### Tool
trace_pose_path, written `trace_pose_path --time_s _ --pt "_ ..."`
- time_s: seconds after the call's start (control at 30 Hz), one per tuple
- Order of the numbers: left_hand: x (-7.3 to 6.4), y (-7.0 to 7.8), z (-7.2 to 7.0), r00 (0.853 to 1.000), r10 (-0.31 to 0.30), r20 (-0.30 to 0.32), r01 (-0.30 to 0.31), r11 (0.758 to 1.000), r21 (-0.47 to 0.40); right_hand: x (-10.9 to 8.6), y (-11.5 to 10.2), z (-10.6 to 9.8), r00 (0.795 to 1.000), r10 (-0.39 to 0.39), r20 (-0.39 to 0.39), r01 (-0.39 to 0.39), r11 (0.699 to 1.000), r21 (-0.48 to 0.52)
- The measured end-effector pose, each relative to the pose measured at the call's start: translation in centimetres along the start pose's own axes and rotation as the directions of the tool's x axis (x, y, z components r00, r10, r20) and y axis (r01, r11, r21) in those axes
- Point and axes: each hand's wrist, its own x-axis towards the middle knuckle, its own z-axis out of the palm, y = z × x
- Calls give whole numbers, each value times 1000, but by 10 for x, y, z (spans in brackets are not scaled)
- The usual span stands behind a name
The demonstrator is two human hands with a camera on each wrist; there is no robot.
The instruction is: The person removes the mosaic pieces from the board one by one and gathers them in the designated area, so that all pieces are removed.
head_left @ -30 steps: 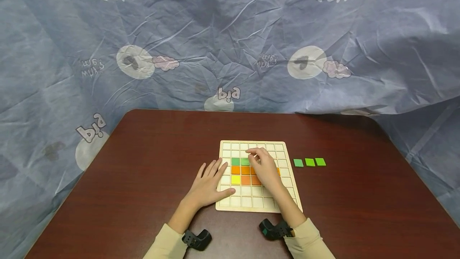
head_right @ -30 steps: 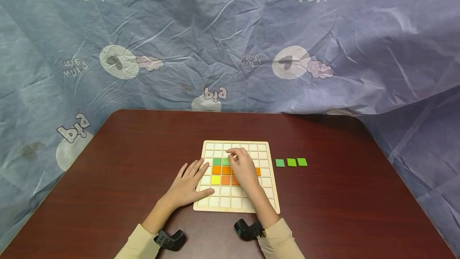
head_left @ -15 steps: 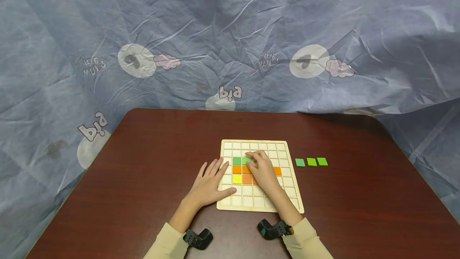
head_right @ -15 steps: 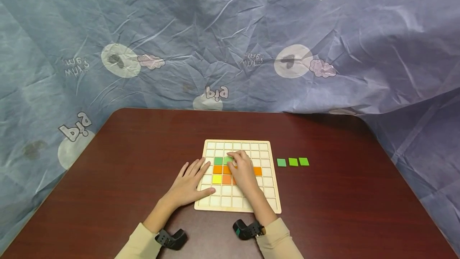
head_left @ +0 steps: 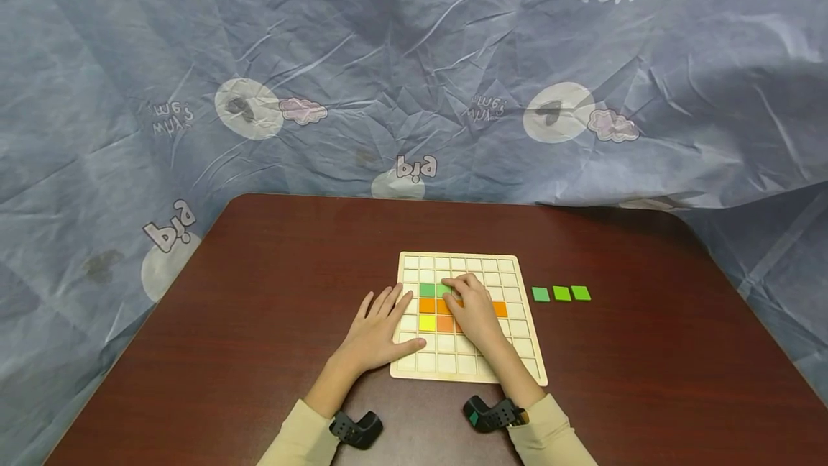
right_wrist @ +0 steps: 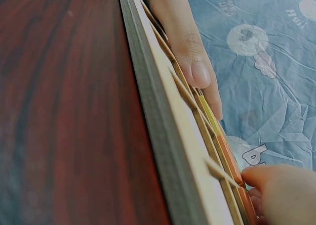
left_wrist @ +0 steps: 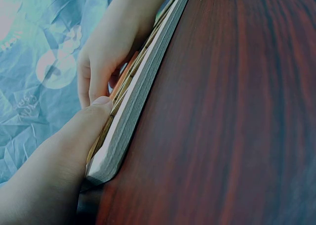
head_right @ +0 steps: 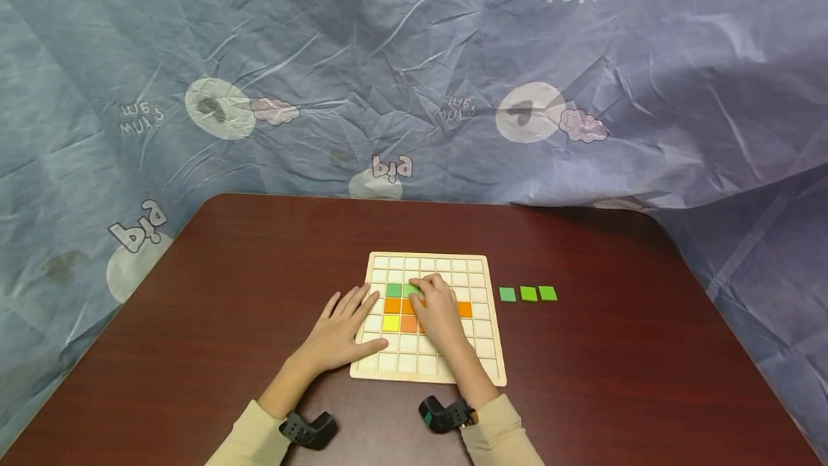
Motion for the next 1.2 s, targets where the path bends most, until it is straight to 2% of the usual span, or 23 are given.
trace_pose_path --time_s 0.23,0.77,1.2 --pt "0 0 0 1000 3 -4 -3 1000 17 0 -2 0 1000 11 7 -11 1000 -2" --pt "1 -1 3 1000 14 -25 -14 1000 0 0 1 -1 1000 29 2 -29 997 70" --pt "0 1 1 1000 1 -13 -1 1000 -1 1 0 0 999 33 -1 -33 997 76"
